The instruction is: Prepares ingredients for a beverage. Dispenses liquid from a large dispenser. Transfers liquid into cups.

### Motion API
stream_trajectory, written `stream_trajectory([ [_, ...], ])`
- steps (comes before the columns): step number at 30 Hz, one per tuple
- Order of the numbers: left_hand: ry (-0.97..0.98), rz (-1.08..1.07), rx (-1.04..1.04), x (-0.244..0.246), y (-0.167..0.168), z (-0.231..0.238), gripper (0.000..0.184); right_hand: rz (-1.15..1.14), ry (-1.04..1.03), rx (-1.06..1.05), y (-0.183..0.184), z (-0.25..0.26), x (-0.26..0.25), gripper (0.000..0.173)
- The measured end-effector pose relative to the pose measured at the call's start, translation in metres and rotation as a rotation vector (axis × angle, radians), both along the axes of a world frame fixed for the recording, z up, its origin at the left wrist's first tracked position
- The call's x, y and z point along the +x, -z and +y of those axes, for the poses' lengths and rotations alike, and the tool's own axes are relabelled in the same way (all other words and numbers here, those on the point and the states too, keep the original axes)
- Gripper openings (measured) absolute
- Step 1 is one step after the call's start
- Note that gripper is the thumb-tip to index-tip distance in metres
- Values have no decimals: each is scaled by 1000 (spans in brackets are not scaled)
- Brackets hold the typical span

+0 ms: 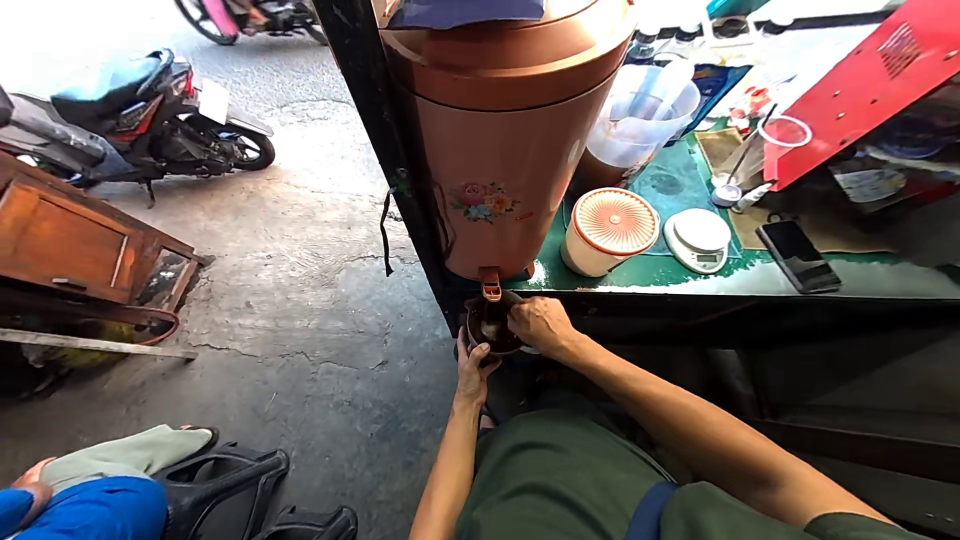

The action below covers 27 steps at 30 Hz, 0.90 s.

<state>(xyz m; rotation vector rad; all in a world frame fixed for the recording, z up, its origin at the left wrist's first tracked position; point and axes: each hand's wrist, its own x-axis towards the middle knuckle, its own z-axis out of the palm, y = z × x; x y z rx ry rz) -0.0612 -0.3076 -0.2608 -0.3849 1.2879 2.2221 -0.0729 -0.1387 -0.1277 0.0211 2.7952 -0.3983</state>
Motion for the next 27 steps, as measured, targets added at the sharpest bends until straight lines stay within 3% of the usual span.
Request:
stream_trajectory([
  [3, 9, 6, 3, 0, 1, 1, 124, -92, -167, -122, -12, 1, 2, 42],
  [5, 6, 0, 8, 1, 1, 0, 122, 75, -35, -177, -1, 5, 0, 41],
  [7, -7, -11, 7, 2, 0, -1, 121, 178, 71, -66, 12, 6, -4, 38],
  [9, -9, -5, 6, 1, 0, -1, 125, 43, 17, 1, 4, 0, -1, 38],
  [12, 1, 5, -2, 1, 2, -1, 129, -96, -188, -121, -8, -3, 4, 41],
  [14, -4, -1, -1, 1, 0, -1, 125, 18, -72, -204, -3, 2, 1, 43],
  [17, -14, -8, 5, 2, 0, -1, 123, 110, 86, -42, 7, 5, -4, 40],
  [19, -17, -5, 4, 2, 0, -1, 123, -32, -35, -7, -2, 0, 1, 39],
  [21, -4, 5, -5, 2, 0, 0, 123, -118, -186, -103, -10, -1, 5, 40],
  [23, 0, 10, -14, 3, -1, 0, 120, -33, -107, -197, -10, 2, 3, 42],
  [25, -12, 1, -9, 3, -2, 1, 119, 126, 57, -116, 1, 7, -3, 40],
  [27, -16, -1, 3, 4, -1, 1, 119, 97, 50, -15, 2, 7, -4, 37],
])
